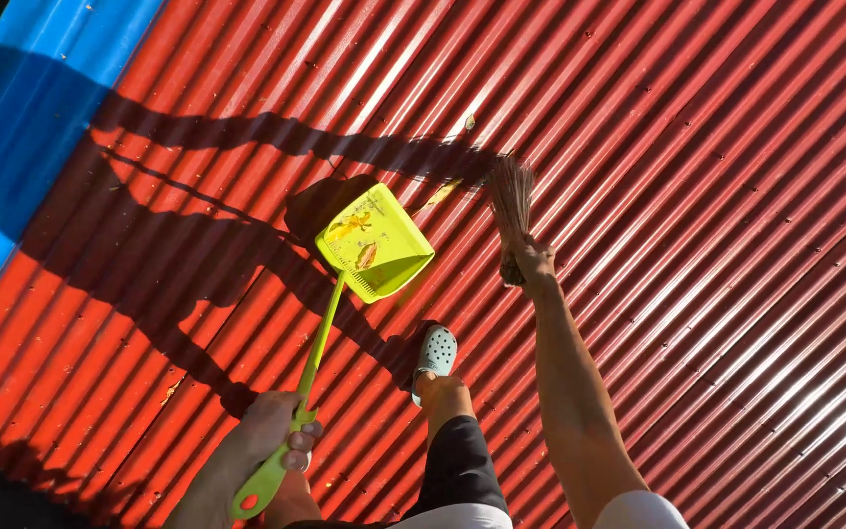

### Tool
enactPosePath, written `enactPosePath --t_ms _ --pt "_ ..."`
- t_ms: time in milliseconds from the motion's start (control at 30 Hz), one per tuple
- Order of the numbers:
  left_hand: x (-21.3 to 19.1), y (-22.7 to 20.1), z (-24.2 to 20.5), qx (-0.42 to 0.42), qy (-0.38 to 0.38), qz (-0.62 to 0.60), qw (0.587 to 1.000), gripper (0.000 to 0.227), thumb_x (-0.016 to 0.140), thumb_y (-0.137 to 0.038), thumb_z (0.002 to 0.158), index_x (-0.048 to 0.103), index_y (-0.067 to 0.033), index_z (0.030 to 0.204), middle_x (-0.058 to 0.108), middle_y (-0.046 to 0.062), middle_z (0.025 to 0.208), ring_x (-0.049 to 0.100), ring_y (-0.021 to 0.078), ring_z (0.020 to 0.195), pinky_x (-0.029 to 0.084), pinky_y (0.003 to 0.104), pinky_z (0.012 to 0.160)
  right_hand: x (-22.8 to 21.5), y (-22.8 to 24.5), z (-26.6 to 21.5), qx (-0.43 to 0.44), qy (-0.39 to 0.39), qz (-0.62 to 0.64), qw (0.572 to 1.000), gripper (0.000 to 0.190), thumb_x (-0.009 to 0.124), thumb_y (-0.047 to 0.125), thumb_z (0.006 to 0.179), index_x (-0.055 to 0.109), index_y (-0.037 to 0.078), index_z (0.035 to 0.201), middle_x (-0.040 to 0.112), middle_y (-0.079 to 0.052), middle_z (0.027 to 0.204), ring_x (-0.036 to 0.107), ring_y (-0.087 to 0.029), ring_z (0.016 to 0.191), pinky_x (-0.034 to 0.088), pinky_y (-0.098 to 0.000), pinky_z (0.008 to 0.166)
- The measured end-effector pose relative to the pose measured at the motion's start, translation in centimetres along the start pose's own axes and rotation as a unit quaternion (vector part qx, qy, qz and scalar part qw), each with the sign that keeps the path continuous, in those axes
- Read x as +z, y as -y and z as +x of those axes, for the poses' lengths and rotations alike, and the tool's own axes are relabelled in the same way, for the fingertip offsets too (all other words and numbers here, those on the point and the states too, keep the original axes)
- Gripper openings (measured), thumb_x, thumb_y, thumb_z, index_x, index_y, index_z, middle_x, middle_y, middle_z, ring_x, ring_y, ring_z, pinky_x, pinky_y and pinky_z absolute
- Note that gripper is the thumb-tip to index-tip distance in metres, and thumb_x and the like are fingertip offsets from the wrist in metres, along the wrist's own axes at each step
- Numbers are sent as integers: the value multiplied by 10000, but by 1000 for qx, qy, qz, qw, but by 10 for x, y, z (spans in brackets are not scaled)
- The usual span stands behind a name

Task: Sweeping dry leaves off a corrugated metal roof into a yellow dustpan.

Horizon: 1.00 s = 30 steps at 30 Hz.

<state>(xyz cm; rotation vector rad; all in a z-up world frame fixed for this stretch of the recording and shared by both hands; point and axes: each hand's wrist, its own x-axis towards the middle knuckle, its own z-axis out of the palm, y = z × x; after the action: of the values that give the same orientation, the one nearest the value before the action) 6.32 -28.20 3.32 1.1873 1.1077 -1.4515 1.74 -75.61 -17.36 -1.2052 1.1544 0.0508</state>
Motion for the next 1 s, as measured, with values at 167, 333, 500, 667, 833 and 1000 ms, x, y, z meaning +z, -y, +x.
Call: enactPosePath --t_ms 167,333,500,667,833,1000 --pt "43 -42 -5 1 9 12 1000 183 412 -144 986 460 -8 874 457 102 660 382 135 470 308 313 363 25 -73 -71 -21 85 -202 975 603 671 209 862 586 6 1424 683 -21 792 593 -88 663 505 -284 585" --pt "33 -49 -2 6 32 -14 999 176 413 -155 998 445 -37 872 458 95 656 380 120 470 306 295 364 -1 -40 -102 -16 117 -265 957 649 717 216 838 583 -16 1429 715 -61 805 641 -102 676 544 -277 626" --pt "43 -37 0 1 15 11 1000 179 421 -127 998 485 12 904 495 124 669 401 152 465 324 321 363 4 39 -24 -138 34 -319 937 730 682 238 878 453 59 1548 742 -115 888 662 -152 701 540 -336 621" --pt "42 -46 -9 1 16 -24 1000 208 397 -141 1013 481 30 929 509 123 678 405 141 468 331 316 374 19 82 72 -128 47 -446 884 638 751 233 801 601 49 1393 726 -115 845 676 -167 710 538 -333 625" --pt "47 -46 -19 32 13 -24 999 213 373 -125 1018 460 54 941 517 147 684 424 154 471 367 328 389 30 16 5 -42 135 -498 856 479 687 299 840 731 88 1268 738 -91 797 697 -168 719 562 -365 659" --pt "45 -43 -13 44 26 -15 999 155 396 -120 1024 427 4 936 473 150 668 405 163 463 345 324 381 18 -67 -117 -78 193 -387 898 564 678 197 862 657 101 1418 653 -86 822 576 -123 716 511 -323 632"
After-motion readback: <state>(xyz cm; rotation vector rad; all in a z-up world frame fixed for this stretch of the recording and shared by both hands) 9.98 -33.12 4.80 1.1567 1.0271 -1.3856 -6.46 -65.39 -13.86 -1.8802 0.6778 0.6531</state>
